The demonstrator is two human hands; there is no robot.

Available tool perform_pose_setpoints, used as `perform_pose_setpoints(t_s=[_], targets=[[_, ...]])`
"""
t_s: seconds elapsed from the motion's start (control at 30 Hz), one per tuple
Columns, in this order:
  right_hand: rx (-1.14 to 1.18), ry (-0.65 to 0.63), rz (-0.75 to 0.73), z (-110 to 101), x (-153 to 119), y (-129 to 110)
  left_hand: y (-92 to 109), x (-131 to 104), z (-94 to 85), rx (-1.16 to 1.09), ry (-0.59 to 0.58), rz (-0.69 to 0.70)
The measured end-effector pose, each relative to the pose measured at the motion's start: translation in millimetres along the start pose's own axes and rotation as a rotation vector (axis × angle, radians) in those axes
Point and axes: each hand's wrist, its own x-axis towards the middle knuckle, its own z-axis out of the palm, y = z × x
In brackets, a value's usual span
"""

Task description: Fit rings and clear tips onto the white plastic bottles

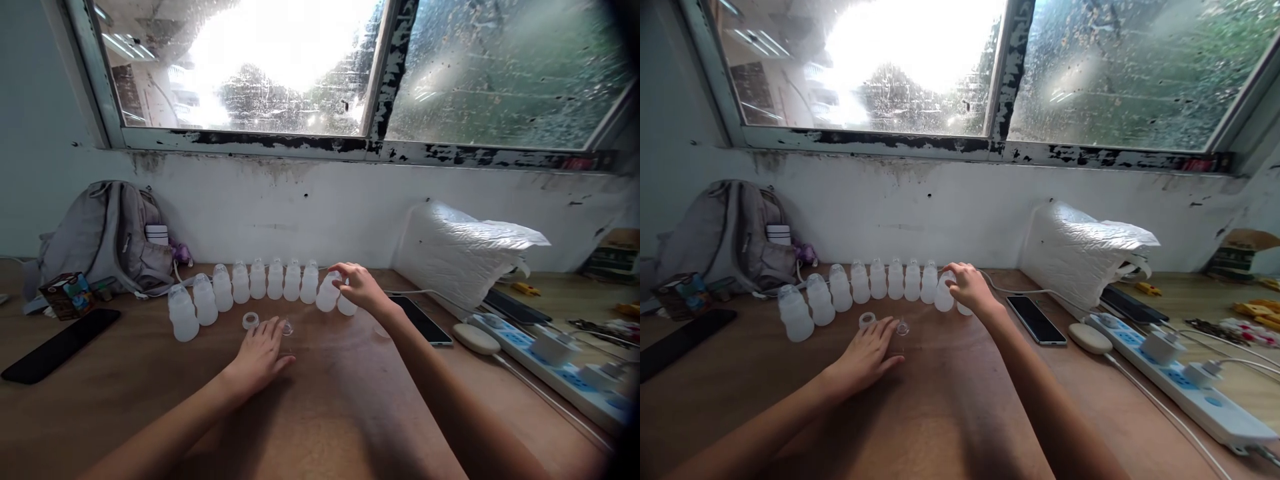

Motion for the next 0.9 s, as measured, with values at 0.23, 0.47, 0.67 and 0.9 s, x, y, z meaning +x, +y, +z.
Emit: perform_pose_setpoints(t_s=[0.23,0.47,0.67,0.9], targets=[[-0.174,-0.111,0.150,16.3,33.9,16.6,-10.2,2.0,0.5,0.059,-0.055,-0.083],[-0.143,-0.097,0.194,28.4,43.3,24.7,-19.8,7.0,2.6,0.073,-0.030,-0.092],[-0.060,-0.062,0.208,31.8,43.6,35.0,-33.3,10.5,9.7,0.122,-0.062,-0.182],[0.015,-0.074,0.196,27.7,41.8,31.1,-44.5,12.1,15.7,0.165,-0.042,-0.248]])
